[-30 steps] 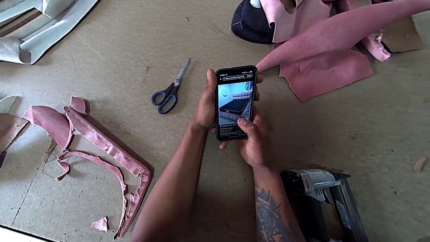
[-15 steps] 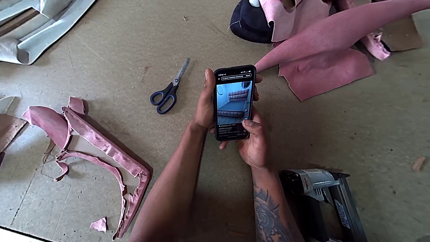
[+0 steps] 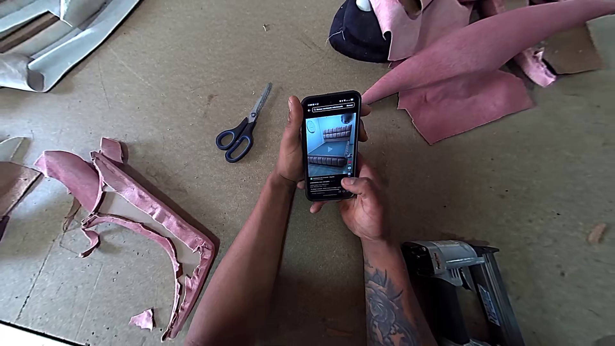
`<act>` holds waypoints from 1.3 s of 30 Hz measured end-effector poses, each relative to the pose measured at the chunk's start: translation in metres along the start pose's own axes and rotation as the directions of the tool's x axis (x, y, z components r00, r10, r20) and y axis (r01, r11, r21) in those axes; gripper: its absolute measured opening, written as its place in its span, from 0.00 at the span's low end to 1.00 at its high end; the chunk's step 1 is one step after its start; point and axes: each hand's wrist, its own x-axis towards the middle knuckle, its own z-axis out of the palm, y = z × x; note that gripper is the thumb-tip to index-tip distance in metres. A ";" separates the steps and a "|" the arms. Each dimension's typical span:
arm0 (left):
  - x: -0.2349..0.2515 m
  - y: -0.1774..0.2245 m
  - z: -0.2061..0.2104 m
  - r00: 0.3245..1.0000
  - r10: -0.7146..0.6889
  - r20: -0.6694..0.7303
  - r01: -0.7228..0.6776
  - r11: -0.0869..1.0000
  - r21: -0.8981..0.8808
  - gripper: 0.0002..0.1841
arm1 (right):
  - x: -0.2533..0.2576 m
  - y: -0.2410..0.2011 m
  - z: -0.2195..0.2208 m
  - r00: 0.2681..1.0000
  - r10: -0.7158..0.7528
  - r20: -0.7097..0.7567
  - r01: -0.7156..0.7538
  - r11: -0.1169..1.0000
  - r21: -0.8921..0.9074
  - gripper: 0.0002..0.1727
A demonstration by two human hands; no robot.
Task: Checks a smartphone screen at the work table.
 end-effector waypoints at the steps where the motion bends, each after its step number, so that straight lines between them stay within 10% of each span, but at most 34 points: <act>1: 0.001 0.000 -0.004 1.000 0.002 -0.008 -0.002 1.000 0.009 0.61 | 0.000 -0.001 0.000 1.000 0.004 0.028 -0.004 1.000 0.000 0.28; 26: -0.002 -0.002 -0.009 0.999 0.012 -0.046 -0.009 0.998 0.055 0.61 | 0.000 -0.001 0.000 0.999 0.017 0.029 -0.017 0.999 0.030 0.27; 39: -0.007 -0.001 0.003 0.994 0.063 -0.093 -0.065 0.998 -0.012 0.44 | 0.000 0.002 0.001 0.998 -0.019 -0.058 0.015 0.997 -0.071 0.26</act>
